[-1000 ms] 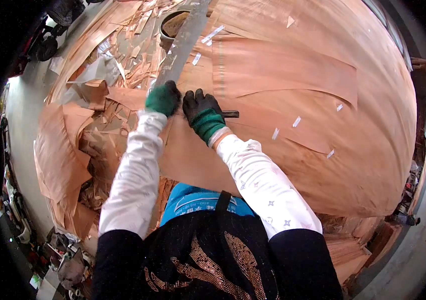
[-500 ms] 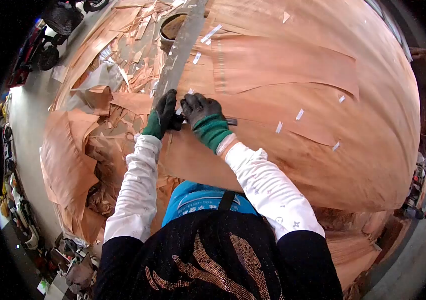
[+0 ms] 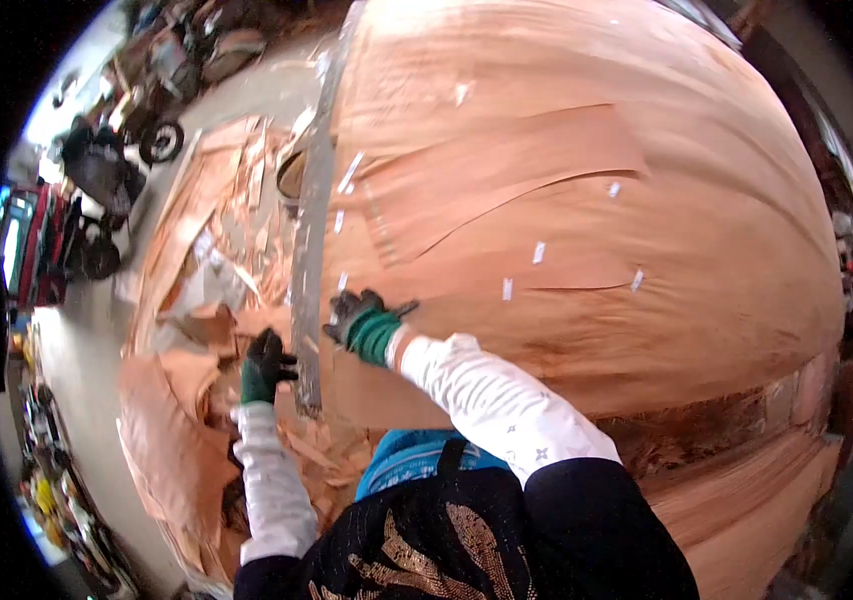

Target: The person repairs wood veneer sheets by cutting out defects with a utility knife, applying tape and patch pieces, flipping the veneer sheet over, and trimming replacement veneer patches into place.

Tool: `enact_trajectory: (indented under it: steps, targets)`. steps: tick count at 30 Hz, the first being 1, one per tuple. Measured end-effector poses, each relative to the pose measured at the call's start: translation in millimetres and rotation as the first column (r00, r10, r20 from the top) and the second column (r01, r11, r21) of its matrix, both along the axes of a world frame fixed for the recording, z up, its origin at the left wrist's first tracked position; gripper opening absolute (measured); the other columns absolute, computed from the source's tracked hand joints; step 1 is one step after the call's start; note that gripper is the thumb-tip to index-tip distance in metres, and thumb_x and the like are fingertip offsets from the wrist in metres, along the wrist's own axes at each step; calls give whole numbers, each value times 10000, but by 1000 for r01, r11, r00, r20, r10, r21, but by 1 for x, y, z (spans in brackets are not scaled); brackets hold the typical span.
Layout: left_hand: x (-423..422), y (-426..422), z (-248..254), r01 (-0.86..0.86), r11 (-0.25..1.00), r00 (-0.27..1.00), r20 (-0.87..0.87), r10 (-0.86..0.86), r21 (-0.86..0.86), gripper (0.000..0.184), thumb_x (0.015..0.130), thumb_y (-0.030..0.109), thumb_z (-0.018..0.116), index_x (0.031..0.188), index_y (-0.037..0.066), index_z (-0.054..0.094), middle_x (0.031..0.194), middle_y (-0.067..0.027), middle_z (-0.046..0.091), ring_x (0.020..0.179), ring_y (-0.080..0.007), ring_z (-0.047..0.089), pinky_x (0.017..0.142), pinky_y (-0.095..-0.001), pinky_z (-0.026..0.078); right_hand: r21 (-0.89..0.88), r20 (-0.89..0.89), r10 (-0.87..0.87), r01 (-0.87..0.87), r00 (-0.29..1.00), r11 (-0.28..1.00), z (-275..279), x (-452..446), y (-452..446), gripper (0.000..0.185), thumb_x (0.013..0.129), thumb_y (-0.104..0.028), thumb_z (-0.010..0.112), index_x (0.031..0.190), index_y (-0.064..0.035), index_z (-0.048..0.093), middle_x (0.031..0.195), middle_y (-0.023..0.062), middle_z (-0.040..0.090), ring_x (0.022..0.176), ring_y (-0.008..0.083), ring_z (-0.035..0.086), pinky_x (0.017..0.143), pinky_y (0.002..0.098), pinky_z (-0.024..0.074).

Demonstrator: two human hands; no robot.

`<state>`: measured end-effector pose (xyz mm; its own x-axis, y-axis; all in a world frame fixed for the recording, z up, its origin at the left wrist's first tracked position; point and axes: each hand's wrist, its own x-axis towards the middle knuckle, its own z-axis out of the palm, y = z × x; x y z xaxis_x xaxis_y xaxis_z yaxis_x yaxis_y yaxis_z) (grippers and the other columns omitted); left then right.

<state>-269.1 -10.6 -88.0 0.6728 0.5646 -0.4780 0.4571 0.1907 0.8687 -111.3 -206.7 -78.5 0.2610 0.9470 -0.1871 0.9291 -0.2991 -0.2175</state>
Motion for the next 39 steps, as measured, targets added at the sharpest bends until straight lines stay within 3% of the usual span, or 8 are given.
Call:
enact_trajectory:
  steps: [3, 7, 19, 22, 24, 28, 30, 39]
  targets:
    - [-26, -4, -7, 213, 894, 977, -58, -207, 394, 493, 929, 249, 553, 1328, -21, 449, 1052, -148, 612, 856, -222, 645, 713, -324, 549, 501, -564, 10, 333, 826, 799, 3, -23, -26, 430, 908, -186, 474, 1337, -210, 489, 1304, 148, 524, 1098, 319, 569, 806, 378, 485]
    - [-6, -48, 25, 383, 388, 886, -215, -410, 838, 513, 872, 256, 625, 1303, 13, 491, 1323, -212, 510, 1230, -370, 476, 1037, -443, 371, -57, -726, 325, 525, -606, 849, 44, -55, -132, 547, 835, -102, 589, 1359, -41, 447, 1221, 122, 577, 891, 214, 644, 724, 272, 507]
    - [84, -122, 1, 277, -183, 484, -302, -822, 943, 586, 897, 343, 530, 1351, -13, 432, 1414, -199, 414, 1329, -406, 344, 1096, -532, 254, -458, -788, 598, 789, -148, -409, -29, -245, -204, 420, 859, -109, 559, 1261, 9, 536, 1051, 80, 648, 956, 217, 616, 881, 362, 493]
    - [91, -121, 10, 112, -230, 507, -255, -824, 967, 500, 952, 324, 477, 1313, -22, 474, 1331, -195, 490, 1266, -420, 423, 1023, -549, 349, -410, -895, 324, 850, -306, -330, 10, -270, -128, 269, 859, -56, 557, 1118, 3, 594, 1064, 119, 635, 859, 229, 631, 770, 349, 513]
    - [89, -124, 9, 1, -309, 496, -268, -826, 951, 503, 957, 330, 465, 1309, -28, 474, 1313, -199, 502, 1256, -416, 434, 1002, -543, 369, 476, -329, -906, 875, 266, 84, -36, -303, -92, 238, 866, -149, 574, 1081, -52, 607, 1049, 131, 631, 835, 265, 635, 740, 378, 506]
    - [82, -119, -15, -26, -317, 464, -270, -844, 948, 556, 959, 392, 463, 1347, -7, 453, 1343, -201, 483, 1240, -387, 460, 983, -531, 384, 103, -221, -975, 995, 35, 13, 8, -343, -110, 352, 879, -239, 561, 1197, -88, 575, 1125, 189, 600, 966, 280, 613, 748, 387, 512]
    - [76, -120, -14, -77, -322, 458, -253, -852, 944, 568, 965, 419, 435, 1353, 6, 455, 1356, -204, 472, 1234, -381, 464, 982, -528, 385, -243, -661, -498, 788, -561, -566, 10, -386, -131, 385, 891, -265, 554, 1234, -91, 569, 1207, 157, 587, 1022, 278, 604, 816, 392, 510]
    - [128, -50, -99, 17, -227, 387, -216, -897, 974, 550, 972, 384, 415, 1314, -42, 480, 1363, -220, 471, 1305, -378, 377, 1113, -479, 245, 266, 405, -185, 309, -895, -913, -57, -708, -192, 200, 839, -166, 524, 940, -32, 633, 944, 169, 636, 881, 327, 611, 777, 423, 496]
